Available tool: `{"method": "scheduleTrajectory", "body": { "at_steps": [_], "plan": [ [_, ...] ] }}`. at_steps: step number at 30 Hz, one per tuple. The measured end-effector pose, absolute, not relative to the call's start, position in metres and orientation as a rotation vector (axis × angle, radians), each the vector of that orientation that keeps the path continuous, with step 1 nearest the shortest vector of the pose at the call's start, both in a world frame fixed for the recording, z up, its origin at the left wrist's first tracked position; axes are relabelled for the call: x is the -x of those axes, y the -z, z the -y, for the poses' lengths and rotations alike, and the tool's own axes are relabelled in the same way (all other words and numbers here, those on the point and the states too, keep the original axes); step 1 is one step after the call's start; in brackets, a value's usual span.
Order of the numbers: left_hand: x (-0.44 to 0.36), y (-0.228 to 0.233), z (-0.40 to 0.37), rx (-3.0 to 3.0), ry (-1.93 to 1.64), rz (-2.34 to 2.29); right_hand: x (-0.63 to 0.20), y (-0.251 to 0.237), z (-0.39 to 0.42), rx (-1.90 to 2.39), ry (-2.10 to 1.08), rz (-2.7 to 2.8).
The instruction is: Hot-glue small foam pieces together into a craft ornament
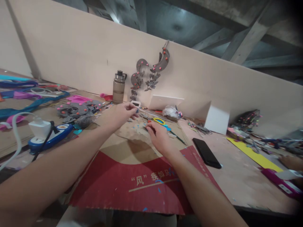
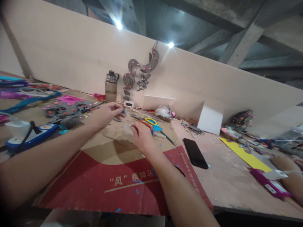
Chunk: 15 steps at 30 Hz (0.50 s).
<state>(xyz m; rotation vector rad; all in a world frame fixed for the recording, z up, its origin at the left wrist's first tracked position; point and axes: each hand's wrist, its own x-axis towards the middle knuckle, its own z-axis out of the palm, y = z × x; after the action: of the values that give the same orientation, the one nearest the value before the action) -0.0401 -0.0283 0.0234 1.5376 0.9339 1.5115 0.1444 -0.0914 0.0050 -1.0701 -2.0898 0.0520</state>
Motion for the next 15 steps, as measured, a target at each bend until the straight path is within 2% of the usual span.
{"method": "scheduleTrajectory", "body": {
  "at_steps": [4,9,11,15],
  "plan": [
    [0.068,-0.035,0.009,-1.117,-1.859,-0.772,-0.138,-0.007,0.105,0.859,-0.056,2.307],
    [0.081,-0.03,-0.004,-0.919,-1.92,-0.703,-0.137,-0.015,0.116,0.612,-0.039,2.468],
    [0.077,-0.026,-0.003,-0.93,-1.883,-0.702,-0.143,-0.019,0.111,0.83,-0.008,2.327],
    [0.06,-0.019,0.004,-1.032,-1.771,-0.707,-0.167,-0.013,0.088,1.534,0.18,2.067]
  ]
}}
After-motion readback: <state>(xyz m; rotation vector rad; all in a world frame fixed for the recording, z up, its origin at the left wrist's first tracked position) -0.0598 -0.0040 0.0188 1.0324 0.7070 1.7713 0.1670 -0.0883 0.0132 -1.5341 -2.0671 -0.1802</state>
